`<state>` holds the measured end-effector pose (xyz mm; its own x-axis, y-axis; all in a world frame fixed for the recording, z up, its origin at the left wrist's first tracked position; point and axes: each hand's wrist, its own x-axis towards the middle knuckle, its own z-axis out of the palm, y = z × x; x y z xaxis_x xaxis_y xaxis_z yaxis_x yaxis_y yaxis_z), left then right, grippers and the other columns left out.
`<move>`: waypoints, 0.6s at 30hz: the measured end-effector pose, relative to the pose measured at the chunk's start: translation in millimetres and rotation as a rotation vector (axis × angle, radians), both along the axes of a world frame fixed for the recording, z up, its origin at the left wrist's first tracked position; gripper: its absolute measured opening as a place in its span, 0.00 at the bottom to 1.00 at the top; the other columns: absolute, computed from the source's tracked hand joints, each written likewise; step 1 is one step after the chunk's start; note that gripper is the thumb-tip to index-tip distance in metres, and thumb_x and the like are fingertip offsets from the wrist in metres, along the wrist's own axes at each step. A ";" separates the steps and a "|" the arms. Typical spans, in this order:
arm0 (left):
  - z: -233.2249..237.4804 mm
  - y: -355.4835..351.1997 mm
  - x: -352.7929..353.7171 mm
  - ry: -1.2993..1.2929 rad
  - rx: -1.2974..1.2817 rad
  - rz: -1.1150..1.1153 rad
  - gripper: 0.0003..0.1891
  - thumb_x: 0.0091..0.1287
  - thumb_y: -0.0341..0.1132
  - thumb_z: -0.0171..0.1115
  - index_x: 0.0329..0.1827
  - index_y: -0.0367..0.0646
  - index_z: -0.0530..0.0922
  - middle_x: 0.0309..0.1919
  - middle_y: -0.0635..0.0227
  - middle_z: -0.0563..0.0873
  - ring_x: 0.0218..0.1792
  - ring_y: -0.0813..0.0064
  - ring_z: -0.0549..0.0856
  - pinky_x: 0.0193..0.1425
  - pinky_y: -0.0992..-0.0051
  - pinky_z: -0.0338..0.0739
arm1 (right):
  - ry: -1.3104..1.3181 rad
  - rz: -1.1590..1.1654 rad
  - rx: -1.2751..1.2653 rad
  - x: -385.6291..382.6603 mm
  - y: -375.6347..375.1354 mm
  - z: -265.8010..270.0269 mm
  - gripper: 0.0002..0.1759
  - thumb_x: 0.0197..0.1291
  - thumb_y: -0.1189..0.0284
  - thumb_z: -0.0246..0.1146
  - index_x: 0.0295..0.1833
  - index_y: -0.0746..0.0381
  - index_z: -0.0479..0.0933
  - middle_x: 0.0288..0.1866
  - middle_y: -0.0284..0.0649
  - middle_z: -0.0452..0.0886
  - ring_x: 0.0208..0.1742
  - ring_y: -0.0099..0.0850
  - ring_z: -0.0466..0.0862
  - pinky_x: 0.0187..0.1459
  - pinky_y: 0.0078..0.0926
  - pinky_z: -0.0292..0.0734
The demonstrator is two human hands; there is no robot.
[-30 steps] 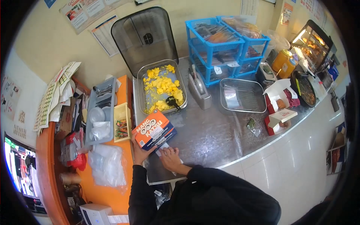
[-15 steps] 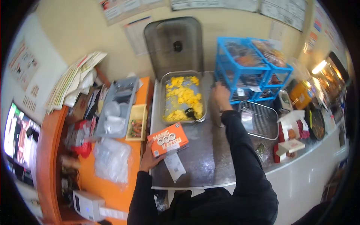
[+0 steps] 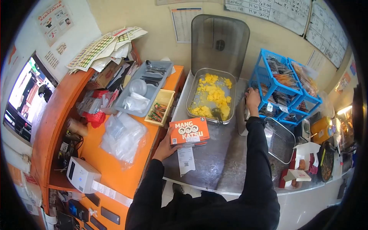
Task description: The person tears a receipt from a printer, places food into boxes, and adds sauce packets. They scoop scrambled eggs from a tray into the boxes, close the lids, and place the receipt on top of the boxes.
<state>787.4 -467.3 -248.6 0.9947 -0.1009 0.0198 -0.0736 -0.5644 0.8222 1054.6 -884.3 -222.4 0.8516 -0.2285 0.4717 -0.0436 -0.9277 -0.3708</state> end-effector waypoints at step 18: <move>-61.9 -79.4 -161.7 -0.175 0.614 -0.024 0.30 0.66 0.45 0.59 0.68 0.40 0.67 0.71 0.57 0.65 0.71 0.61 0.64 0.70 0.54 0.58 | 0.205 0.604 0.839 -317.0 169.4 -24.4 0.17 0.71 0.63 0.55 0.40 0.64 0.83 0.28 0.31 0.80 0.24 0.19 0.76 0.25 0.22 0.69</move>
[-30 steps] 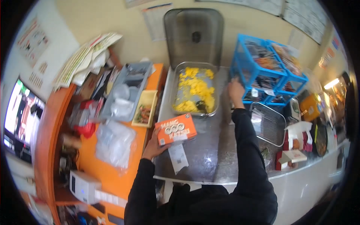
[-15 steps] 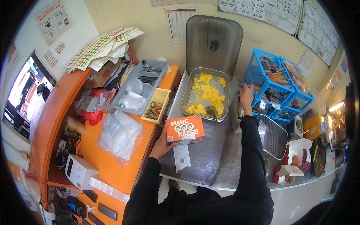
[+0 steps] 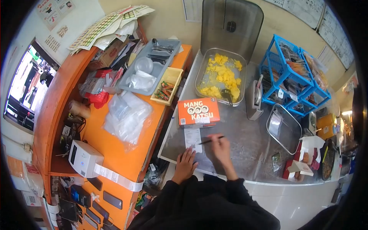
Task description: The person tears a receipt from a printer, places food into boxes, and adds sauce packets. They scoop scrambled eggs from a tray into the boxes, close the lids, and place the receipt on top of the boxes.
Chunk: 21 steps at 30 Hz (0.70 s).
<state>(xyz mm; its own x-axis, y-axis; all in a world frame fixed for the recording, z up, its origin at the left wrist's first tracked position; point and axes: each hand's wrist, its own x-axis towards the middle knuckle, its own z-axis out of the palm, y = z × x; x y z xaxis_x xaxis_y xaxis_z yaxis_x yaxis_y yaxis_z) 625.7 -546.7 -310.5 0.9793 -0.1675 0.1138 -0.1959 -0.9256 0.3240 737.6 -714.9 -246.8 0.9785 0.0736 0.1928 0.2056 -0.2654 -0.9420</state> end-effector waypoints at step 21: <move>-9.0 63.8 -57.8 -0.191 -0.184 0.122 0.19 0.69 0.40 0.55 0.60 0.44 0.75 0.66 0.57 0.71 0.67 0.61 0.69 0.63 0.54 0.64 | -0.208 -0.447 -0.896 -30.5 -30.9 -92.4 0.27 0.66 0.57 0.57 0.66 0.59 0.68 0.60 0.48 0.71 0.59 0.47 0.70 0.57 0.45 0.65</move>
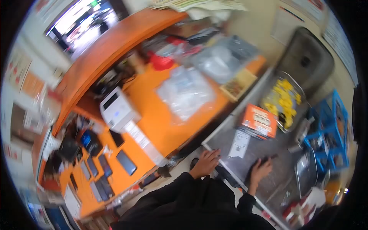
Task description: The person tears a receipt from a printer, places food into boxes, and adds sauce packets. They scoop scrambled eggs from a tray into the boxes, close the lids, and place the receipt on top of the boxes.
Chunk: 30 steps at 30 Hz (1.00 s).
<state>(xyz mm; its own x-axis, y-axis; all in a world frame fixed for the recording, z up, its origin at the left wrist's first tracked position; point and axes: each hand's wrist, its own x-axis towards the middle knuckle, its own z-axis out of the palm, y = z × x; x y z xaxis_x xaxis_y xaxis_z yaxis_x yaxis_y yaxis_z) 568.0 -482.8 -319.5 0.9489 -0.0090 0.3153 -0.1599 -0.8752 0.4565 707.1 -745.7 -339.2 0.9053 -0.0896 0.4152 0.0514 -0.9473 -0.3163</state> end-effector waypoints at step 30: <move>-27.1 214.2 -176.4 -0.223 -1.460 1.117 0.10 0.67 0.26 0.63 0.50 0.33 0.79 0.43 0.63 0.87 0.41 0.79 0.84 0.48 0.80 0.78 | 0.704 1.437 0.225 -171.4 393.7 3.7 0.21 0.56 0.69 0.67 0.56 0.58 0.77 0.34 0.34 0.82 0.38 0.32 0.80 0.47 0.36 0.64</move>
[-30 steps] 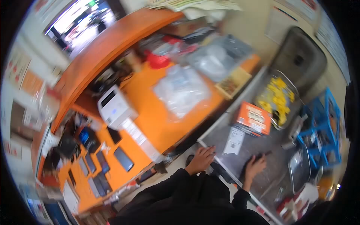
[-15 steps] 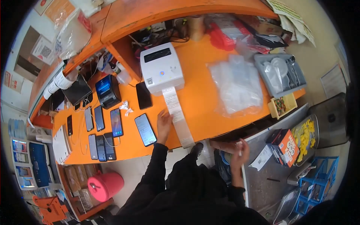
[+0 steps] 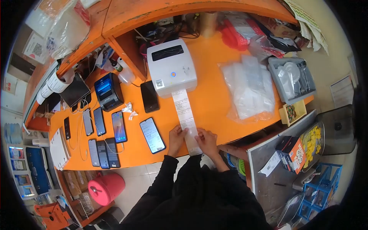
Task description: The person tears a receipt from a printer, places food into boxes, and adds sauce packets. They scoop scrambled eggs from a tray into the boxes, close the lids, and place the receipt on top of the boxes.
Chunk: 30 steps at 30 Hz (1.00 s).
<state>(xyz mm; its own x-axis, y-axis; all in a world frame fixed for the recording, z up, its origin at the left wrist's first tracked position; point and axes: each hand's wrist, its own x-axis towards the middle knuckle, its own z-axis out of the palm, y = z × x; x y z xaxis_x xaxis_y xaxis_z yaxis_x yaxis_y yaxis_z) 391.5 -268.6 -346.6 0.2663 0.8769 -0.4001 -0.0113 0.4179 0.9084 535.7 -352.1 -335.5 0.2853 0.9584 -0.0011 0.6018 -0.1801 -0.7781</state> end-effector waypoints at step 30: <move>70.2 -625.1 213.9 -0.524 0.999 -1.477 0.10 0.67 0.32 0.60 0.48 0.37 0.78 0.50 0.56 0.80 0.53 0.56 0.78 0.59 0.64 0.72 | -0.598 -2.347 0.575 -35.0 -782.7 55.0 0.12 0.70 0.73 0.53 0.54 0.65 0.76 0.46 0.44 0.81 0.40 0.32 0.81 0.42 0.28 0.75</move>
